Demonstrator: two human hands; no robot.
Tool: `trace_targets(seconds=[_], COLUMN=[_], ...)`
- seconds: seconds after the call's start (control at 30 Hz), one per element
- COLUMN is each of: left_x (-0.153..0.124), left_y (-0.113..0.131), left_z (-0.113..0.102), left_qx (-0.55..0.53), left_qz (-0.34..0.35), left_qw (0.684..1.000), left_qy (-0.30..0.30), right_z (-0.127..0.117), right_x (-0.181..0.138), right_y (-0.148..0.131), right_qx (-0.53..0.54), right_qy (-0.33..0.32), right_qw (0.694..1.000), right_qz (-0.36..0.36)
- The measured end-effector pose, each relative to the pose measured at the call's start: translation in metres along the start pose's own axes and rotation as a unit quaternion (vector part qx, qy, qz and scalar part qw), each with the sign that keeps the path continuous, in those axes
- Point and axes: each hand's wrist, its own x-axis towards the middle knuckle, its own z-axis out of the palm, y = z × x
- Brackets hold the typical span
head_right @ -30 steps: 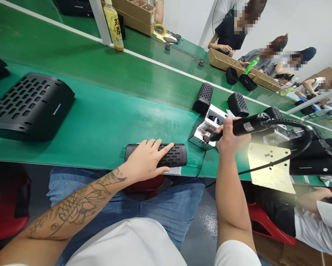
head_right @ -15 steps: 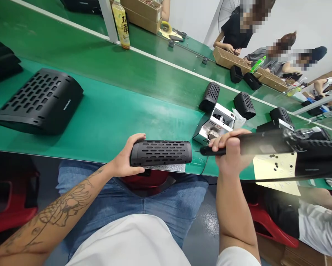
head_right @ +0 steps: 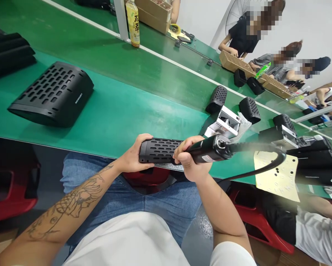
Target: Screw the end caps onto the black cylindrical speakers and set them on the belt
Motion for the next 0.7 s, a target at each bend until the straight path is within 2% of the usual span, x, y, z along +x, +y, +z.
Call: trace_targets(seconds=[0.2,0.37,0.53,0.7], left_x=[0.000,0.001,-0.001,-0.005], left_y=[-0.002,-0.001,-0.003,-0.006], left_z=[0.000,0.001,0.001,-0.001], left_qx=[-0.009,-0.027,-0.025,0.001], left_qz=[0.005,-0.015,-0.020,-0.004], left_qw=[1.000,1.000,0.999,1.000], left_qy=[-0.012,0.002,0.007,0.009], right_z=[-0.001,-0.001,-0.010,-0.016], right_x=[-0.005,-0.004,-0.010,-0.022], right_y=[0.001,0.003,0.015,0.026], right_qx=[-0.007,-0.005,0.004,-0.029], right_qy=[-0.044,-0.073,-0.104,-0.103], right_qw=[0.999,0.995,0.992,0.989], right_qz=[0.030,0.064,0.076,0.101])
